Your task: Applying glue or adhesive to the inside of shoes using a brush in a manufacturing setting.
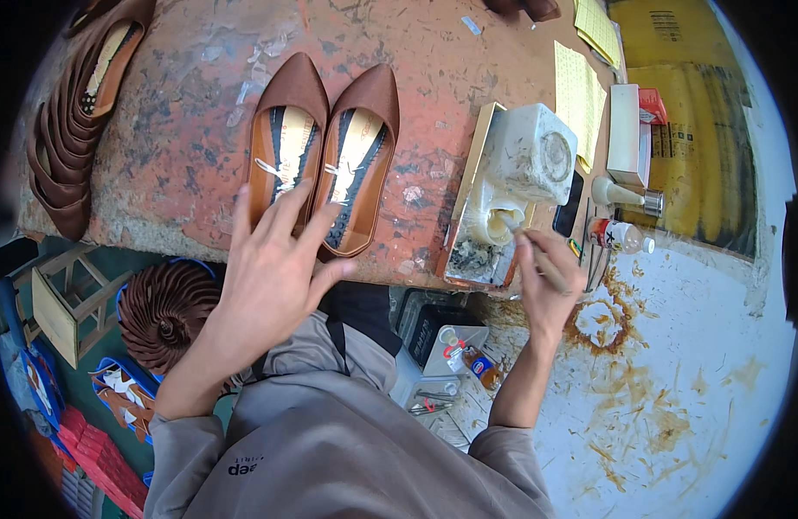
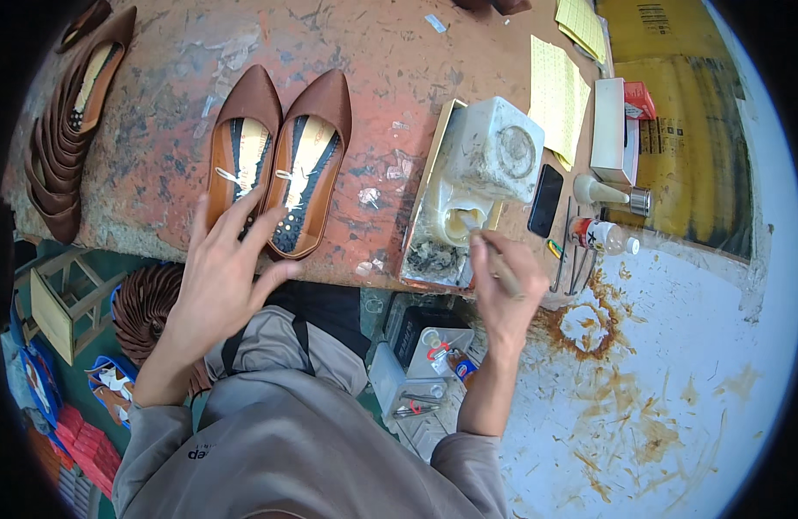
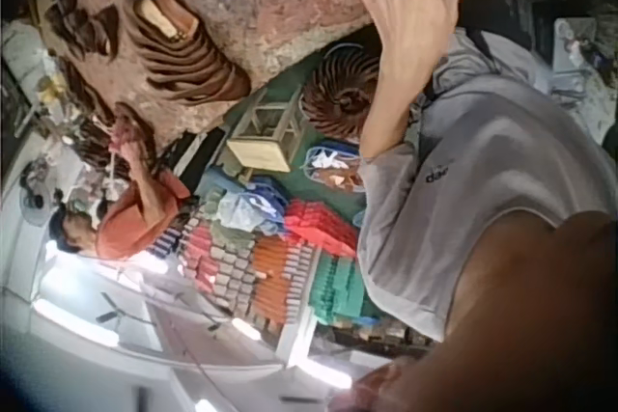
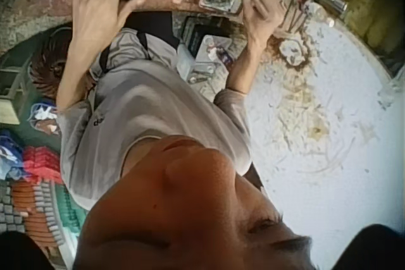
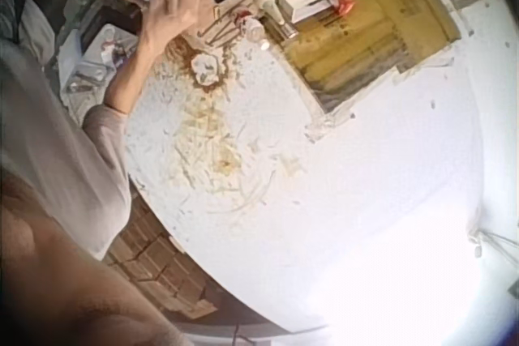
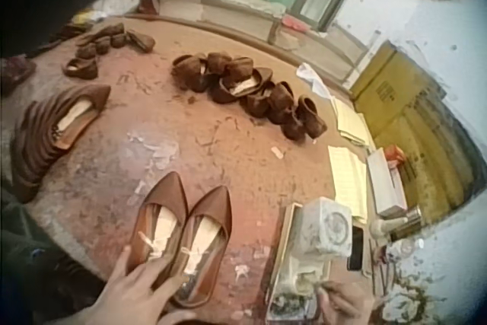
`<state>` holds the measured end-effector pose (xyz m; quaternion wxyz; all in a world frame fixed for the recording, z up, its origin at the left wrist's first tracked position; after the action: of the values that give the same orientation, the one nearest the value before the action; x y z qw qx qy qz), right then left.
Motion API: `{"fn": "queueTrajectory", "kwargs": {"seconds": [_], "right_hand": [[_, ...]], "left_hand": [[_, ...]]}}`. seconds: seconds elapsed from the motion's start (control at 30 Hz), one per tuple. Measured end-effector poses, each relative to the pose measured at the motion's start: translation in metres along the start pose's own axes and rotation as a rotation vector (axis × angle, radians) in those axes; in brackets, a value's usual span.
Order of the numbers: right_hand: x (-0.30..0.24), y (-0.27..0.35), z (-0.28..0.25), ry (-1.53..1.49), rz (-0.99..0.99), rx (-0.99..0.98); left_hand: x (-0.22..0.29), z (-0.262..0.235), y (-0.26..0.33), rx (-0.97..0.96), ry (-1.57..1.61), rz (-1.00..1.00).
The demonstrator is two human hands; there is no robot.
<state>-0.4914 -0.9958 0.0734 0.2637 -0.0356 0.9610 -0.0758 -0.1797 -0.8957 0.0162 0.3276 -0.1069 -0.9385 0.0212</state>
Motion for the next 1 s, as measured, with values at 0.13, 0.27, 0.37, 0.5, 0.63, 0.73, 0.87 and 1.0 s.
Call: {"fn": "queueTrajectory", "kwargs": {"seconds": [0.13,0.27,0.37,0.5,0.63,0.73,0.87,1.0], "right_hand": [[0.004,0.017,-0.016,-0.048,0.188,-0.022],[-0.017,0.016,-0.029,0.127,0.141,0.034],[-0.021,0.017,-0.028,0.125,0.106,0.080],[-0.035,0.023,-0.023,0.127,0.040,0.001],[-0.035,0.023,-0.018,0.183,0.032,-0.059],[-0.030,0.019,-0.031,0.227,0.156,0.078],[-0.018,0.018,-0.028,0.164,0.224,0.021],[0.001,0.015,-0.033,0.130,0.447,-0.092]], "left_hand": [[0.003,0.024,0.029,-0.122,-0.231,0.072],[0.017,0.025,0.039,-0.127,-0.216,0.097],[0.032,0.032,0.047,-0.142,-0.225,0.070],[0.027,0.035,0.049,-0.117,-0.144,-0.021],[0.029,0.036,0.047,-0.125,-0.150,-0.009],[0.029,0.035,0.046,-0.139,-0.162,-0.005],[0.025,0.027,0.044,-0.125,-0.073,-0.049],[0.024,0.026,0.041,-0.132,-0.089,-0.015]]}}
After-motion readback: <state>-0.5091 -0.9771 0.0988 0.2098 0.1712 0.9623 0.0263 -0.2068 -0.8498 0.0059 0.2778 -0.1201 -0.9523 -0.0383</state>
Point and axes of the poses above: each hand's wrist, its own y-axis away from the middle knuckle, its own z-axis out of the palm, x = y × z, the point moved 9 cm from there along -y, towards the middle knuckle, and after that the axes turned 14 degrees about z, right-handed, at the moved point
